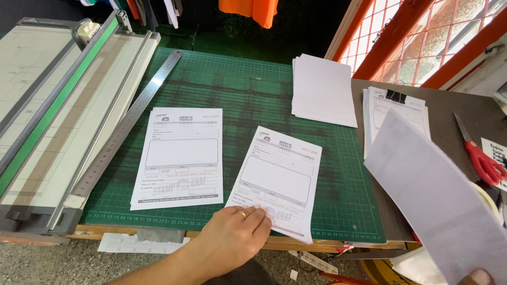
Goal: Organizing and cutting printed forms using a paper trimmer and a utility knife
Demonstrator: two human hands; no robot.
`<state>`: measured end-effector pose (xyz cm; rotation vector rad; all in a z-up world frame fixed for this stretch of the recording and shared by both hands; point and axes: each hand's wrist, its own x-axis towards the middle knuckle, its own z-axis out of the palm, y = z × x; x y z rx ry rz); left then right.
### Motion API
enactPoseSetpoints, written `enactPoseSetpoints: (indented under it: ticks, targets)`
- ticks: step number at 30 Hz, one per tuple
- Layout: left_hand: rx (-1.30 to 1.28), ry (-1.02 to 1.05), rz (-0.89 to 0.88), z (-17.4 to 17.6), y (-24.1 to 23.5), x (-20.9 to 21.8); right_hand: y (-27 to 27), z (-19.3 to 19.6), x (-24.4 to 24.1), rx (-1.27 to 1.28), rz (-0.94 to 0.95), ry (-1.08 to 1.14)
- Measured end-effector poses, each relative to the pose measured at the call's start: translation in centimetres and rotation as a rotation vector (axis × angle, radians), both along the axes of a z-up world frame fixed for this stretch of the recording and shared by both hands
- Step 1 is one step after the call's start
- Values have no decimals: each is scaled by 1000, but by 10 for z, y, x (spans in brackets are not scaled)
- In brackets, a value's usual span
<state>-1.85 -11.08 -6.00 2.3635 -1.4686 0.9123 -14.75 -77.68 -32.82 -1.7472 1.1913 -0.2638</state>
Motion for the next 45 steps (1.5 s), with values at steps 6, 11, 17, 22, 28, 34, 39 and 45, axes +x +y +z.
enactPoseSetpoints:
  ticks: [6,11,17,22,28,34,39,45]
  targets:
    - [33,711,85,17,-9,28,-41,55,55,634,24,354]
    - [-226,1143,432,58,-7,48,232,219,-10,-866,808,121]
    - [-616,424,542,36,14,61,328,244,-8,-902,1003,-217]
    - [-447,42,261,62,-6,40,400,236,17,-1032,763,-512]
    - [-121,-23,-119,47,-38,-1,426,247,58,-1416,513,-857]
    - [-141,196,129,44,39,-1,442,283,52,-1353,891,-818]
    - [191,150,628,-3,134,-9,451,274,54,-1308,913,-843]
    - [179,132,295,-15,168,-31,448,261,59,-1332,1021,-789]
